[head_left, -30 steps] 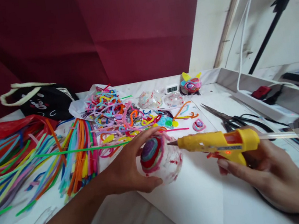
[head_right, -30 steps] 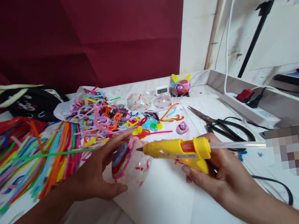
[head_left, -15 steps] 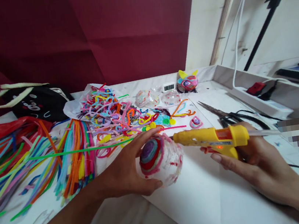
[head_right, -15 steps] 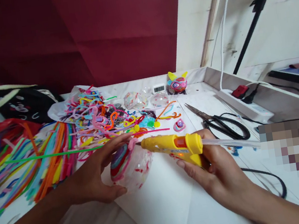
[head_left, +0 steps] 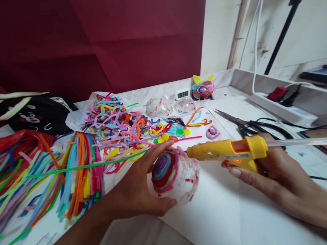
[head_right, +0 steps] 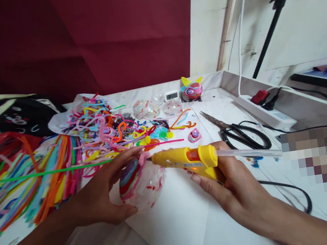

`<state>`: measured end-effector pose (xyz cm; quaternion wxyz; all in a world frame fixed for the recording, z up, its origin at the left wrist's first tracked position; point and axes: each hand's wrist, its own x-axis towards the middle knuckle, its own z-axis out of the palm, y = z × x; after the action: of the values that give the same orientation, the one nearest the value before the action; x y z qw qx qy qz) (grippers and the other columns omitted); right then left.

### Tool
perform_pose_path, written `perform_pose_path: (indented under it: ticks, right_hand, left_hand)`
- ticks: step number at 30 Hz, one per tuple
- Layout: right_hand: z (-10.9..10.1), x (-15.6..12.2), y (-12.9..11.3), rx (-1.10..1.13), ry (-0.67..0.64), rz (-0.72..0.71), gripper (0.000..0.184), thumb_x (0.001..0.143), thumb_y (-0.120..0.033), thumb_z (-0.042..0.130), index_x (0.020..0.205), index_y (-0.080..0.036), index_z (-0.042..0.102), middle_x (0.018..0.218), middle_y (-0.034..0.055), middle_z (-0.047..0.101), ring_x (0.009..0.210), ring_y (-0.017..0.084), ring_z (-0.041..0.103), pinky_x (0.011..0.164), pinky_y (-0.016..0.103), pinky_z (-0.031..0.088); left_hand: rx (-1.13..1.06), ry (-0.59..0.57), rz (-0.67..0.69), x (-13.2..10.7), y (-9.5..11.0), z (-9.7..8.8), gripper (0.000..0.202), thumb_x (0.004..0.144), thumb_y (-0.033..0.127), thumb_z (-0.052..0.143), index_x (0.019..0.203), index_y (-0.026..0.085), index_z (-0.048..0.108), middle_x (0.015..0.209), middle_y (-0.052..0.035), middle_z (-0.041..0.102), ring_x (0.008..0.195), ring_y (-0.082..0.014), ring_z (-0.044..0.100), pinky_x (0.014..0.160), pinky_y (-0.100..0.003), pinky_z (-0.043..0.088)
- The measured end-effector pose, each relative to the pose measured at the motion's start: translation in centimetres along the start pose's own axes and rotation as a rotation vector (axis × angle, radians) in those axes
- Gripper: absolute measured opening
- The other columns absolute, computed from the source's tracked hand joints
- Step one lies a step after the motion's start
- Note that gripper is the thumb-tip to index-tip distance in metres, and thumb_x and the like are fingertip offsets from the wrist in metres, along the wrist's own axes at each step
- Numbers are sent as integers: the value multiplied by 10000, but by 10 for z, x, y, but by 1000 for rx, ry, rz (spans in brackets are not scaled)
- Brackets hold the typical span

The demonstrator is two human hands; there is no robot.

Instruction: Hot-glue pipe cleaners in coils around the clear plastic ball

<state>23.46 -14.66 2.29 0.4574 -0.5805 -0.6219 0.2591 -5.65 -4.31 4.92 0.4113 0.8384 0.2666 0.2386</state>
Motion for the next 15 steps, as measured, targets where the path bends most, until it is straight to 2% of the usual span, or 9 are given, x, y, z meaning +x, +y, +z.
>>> perform_pose_path:
  ticks: [4,8,15]
  right_hand:
    - [0,1,-2,-7,16,-15,327,844,-470,658,1115,-327,544,965,51,680,845,301,681,654,456,620]
    - [-1,-3,-1,-37,27,-38,313,854,-451,649,1127,-353,532,955,35,657,797,276,672,586,411,608]
    - [-3,-7,-7,-103,20,-125,245,910,-376,601,1125,-314,502,935,32,646,776,236,674,630,369,623]
  left_hand:
    - [10,-7,8,0,-1,-1,1032,625,271,860,1493,395,317,1531,-36,397,1392,-317,421,1161,-449,370]
    - [17,-9,5,0,-1,-2,1032,628,286,862,1494,394,311,1542,-35,390,1407,-318,404,1167,-450,361]
    - [42,2,-2,-2,-1,-1,1023,633,266,852,1495,375,312,1553,-41,389,1414,-321,399,1163,-443,374]
